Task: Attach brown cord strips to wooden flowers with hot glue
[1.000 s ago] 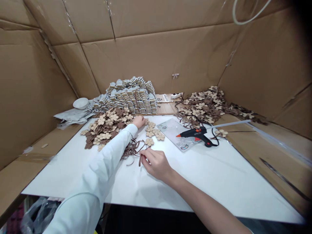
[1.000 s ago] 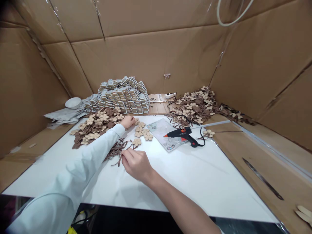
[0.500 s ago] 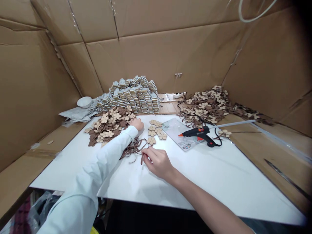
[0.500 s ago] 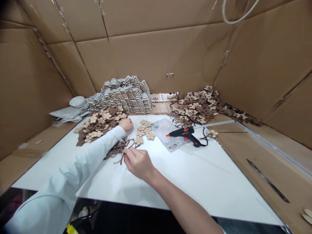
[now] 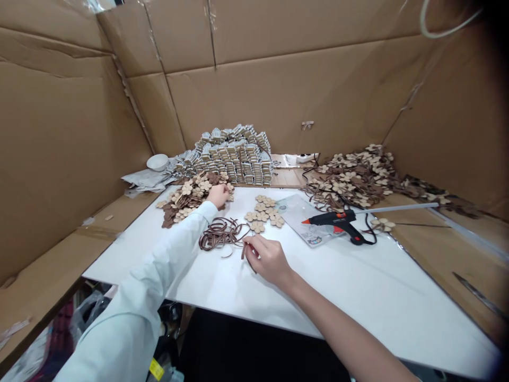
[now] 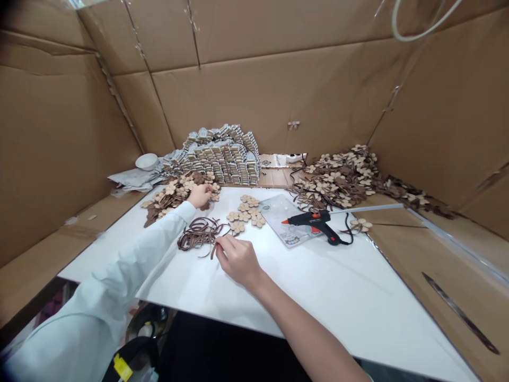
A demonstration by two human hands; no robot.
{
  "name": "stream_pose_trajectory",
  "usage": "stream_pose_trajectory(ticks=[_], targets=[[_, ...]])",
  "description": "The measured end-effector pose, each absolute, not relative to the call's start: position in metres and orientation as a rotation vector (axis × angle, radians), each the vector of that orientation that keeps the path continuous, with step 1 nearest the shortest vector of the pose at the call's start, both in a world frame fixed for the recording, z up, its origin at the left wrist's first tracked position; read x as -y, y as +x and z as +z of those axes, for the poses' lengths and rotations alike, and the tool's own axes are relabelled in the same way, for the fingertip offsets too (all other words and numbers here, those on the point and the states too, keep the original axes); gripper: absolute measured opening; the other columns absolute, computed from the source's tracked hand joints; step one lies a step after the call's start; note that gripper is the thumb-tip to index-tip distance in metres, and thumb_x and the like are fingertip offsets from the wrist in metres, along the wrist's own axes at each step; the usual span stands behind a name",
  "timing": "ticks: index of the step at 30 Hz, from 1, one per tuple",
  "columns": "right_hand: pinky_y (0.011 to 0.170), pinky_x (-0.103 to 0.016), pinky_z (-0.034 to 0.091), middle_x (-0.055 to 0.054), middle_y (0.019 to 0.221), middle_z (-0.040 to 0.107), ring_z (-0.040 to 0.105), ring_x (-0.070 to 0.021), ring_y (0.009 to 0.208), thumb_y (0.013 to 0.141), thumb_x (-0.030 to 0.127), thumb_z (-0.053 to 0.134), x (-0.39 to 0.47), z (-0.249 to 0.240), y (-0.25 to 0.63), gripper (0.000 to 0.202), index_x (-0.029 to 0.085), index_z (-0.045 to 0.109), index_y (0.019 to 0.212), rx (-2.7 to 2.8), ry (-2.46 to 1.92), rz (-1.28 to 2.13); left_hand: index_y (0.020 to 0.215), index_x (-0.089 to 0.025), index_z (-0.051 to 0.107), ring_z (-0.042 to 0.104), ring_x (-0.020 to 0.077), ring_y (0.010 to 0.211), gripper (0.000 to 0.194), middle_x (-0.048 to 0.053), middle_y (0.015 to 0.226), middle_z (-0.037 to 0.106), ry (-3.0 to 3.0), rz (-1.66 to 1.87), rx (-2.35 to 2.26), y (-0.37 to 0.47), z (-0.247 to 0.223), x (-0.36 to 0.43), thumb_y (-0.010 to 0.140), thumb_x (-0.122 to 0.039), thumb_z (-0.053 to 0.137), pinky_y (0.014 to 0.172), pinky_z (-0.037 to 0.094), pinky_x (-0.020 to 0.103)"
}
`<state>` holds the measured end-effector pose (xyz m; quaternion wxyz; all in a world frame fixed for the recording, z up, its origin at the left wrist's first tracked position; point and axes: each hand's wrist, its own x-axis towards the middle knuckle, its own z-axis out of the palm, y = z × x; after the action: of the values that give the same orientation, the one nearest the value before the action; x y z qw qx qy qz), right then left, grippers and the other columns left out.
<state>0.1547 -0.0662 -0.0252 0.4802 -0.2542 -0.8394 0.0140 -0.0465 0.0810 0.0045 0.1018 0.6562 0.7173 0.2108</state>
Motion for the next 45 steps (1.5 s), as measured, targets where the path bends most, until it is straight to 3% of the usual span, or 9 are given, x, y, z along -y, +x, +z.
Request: stream_pose_trajectory(ticks=[8,12,18,25,30,33,40,45], targets=[[0.048,-0.018,0.038,-0.001,0.062,0.058,0.048,-0.0065,0.049,0.078,0.01,0.044,0.067,-0.029,0.154,0.013,0.014,0.056,0.081,2.054,-0.628,0.078,0.094,-0.013,0.06,0.056,0.0164,0.086,0.032,0.006,0.091,0.062,2.188,0.539,-2.175,-0.108,0.009,-0.064,0.064,-0.008,0.048,0.081,0.043,0.027],[0.049,-0.018,0.038,-0.001,0.062,0.059,0.049,-0.007,0.05,0.078,0.011,0.043,0.065,-0.03,0.155,0.013,0.014,0.056,0.081,2.052,-0.641,0.084,0.104,-0.017,0.057,0.048,0.0219,0.1,0.038,0.009,0.102,0.053,2.482,0.272,-2.132,-0.105,0.001,-0.059,0.066,-0.017,0.054,0.085,0.04,0.031],[0.049,-0.019,0.039,-0.001,0.062,0.058,0.05,-0.0075,0.05,0.078,0.01,0.043,0.062,-0.029,0.157,0.013,0.015,0.055,0.081,2.012,-0.673,0.051,0.096,-0.019,0.056,0.048,0.0233,0.096,0.026,0.011,0.105,0.043,2.524,0.012,-2.304,-0.094,0.005,-0.061,0.07,-0.022,0.052,0.073,0.043,0.03],[0.049,-0.018,0.039,-0.001,0.062,0.058,0.05,-0.0073,0.05,0.079,0.011,0.042,0.062,-0.028,0.157,0.014,0.015,0.055,0.082,2.02,-0.653,0.054,0.074,-0.017,0.058,0.051,0.0197,0.089,0.009,0.009,0.094,0.051,2.546,0.064,-2.203,-0.09,0.008,-0.056,0.068,-0.019,0.052,0.072,0.041,0.026],[0.049,-0.019,0.039,-0.002,0.063,0.058,0.051,-0.0078,0.052,0.079,0.012,0.042,0.064,-0.029,0.157,0.014,0.015,0.055,0.083,2.043,-0.647,0.075,0.08,-0.019,0.058,0.055,0.0165,0.076,0.016,0.004,0.077,0.059,2.495,0.061,-2.11,-0.089,0.001,-0.05,0.065,-0.019,0.052,0.067,0.041,0.023],[0.049,-0.019,0.039,-0.001,0.063,0.058,0.05,-0.0075,0.051,0.079,0.011,0.042,0.064,-0.03,0.157,0.014,0.015,0.055,0.082,2.041,-0.65,0.075,0.086,-0.019,0.058,0.056,0.0165,0.077,0.024,0.004,0.081,0.061,2.512,0.043,-2.061,-0.088,-0.002,-0.049,0.062,-0.021,0.056,0.067,0.041,0.022],[0.049,-0.019,0.038,-0.001,0.061,0.056,0.048,-0.0072,0.05,0.078,0.011,0.043,0.063,-0.029,0.156,0.013,0.015,0.055,0.081,2.047,-0.659,0.065,0.077,-0.013,0.061,0.056,0.0204,0.081,0.018,0.011,0.081,0.061,2.498,0.03,-2.146,-0.088,-0.004,-0.056,0.068,-0.011,0.046,0.073,0.042,0.028],[0.048,-0.018,0.038,-0.001,0.06,0.056,0.047,-0.0069,0.048,0.078,0.011,0.042,0.063,-0.026,0.156,0.014,0.014,0.055,0.08,2.05,-0.663,0.052,0.082,-0.01,0.059,0.055,0.0223,0.085,0.021,0.015,0.088,0.058,2.518,0.124,-2.166,-0.072,0.001,-0.06,0.068,-0.007,0.044,0.075,0.042,0.031]])
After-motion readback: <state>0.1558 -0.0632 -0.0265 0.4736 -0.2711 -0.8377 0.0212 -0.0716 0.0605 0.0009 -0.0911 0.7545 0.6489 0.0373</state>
